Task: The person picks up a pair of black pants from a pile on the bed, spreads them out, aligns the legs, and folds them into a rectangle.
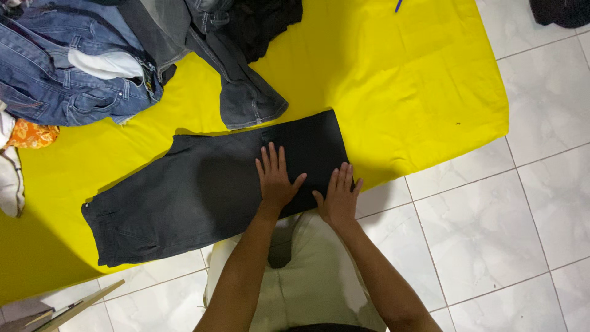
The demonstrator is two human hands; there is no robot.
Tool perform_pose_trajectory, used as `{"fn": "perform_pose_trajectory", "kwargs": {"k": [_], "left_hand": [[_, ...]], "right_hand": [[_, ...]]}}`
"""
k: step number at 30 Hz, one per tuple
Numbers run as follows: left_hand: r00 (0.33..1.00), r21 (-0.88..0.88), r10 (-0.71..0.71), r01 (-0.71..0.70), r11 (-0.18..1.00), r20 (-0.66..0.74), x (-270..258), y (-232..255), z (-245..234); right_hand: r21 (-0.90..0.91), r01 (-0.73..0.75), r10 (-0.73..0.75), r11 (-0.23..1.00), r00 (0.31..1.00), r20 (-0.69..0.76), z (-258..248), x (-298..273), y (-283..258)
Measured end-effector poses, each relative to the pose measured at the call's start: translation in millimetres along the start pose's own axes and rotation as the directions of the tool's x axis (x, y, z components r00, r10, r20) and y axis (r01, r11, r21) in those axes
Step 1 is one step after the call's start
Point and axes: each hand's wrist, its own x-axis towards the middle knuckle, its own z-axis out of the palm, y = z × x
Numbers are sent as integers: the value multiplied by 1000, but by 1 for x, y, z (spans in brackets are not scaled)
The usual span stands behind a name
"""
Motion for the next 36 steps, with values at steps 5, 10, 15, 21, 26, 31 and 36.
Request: {"fn": "perform_pose_trajectory", "kwargs": {"k": [5,10,15,21,26,31,36], "left_hand": [[992,28,-99,97,995,82,-31,8,-10],[929,165,-233,192,967,286,-53,17,-26],[904,264,-278,196,944,323,-58,19,-26],[902,139,-161,114,984,400,-68,3,-43],[897,47,-102,91,995,430,-80,-15,-41],[956,-23,4,2,1000,293,-92,-27,-34],[934,-37,12,1,999,356,-89,-34,-29]], "right_hand": [[43,164,-148,986,955,-256,-3,50,-14],[37,198,-172,979,919,-355,-7,130,-52],[81,146,-102,986,912,-396,-12,169,-81],[82,265,-227,961,922,-313,-9,111,-65],[24,377,-372,926,920,-123,4,19,-50],[-9,429,-427,903,899,-94,12,-5,-50],[-2,482,-479,876,871,-112,12,43,-69]]}}
